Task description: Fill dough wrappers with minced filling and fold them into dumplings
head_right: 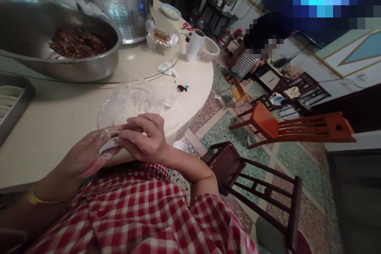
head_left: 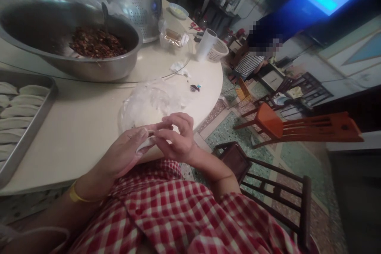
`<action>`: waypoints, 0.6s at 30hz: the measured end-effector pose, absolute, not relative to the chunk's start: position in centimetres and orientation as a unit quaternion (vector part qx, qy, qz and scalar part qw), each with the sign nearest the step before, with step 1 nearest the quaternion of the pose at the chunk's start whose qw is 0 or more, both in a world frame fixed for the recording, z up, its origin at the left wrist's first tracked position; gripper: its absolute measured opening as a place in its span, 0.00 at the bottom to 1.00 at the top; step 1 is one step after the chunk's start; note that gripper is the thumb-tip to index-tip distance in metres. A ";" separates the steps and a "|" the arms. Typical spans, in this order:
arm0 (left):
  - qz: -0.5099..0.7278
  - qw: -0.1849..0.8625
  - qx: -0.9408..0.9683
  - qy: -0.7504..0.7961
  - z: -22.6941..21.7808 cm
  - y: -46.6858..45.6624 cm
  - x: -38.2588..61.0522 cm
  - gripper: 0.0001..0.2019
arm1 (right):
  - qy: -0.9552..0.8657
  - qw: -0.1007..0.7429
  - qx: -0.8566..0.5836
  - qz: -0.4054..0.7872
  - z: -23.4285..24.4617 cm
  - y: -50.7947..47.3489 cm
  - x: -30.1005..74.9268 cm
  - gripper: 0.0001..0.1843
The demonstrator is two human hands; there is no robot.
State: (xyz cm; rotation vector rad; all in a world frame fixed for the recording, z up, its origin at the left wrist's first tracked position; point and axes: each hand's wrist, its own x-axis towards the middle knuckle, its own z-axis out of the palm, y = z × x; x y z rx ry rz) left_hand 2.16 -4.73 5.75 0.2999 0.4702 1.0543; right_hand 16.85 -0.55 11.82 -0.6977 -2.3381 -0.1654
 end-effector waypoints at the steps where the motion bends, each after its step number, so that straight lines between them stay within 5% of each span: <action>1: 0.504 0.824 0.145 0.213 5.8 -4.7 2.2 0.19 | -0.898 0.339 -0.274 -0.059 11.9 -0.6 16.9 0.01; 8: 0.517 0.820 0.154 0.192 5.9 -4.8 2.0 0.19 | -0.894 0.323 -0.308 -0.021 11.9 -0.6 17.0 0.07; 13: 0.486 0.833 0.141 0.224 5.4 -5.0 1.7 0.34 | -0.899 0.300 -0.321 -0.013 11.7 -0.3 17.2 0.11; 18: 0.475 0.833 0.152 0.239 5.7 -5.1 1.8 0.38 | -0.912 0.271 -0.305 0.036 11.5 0.2 17.3 0.12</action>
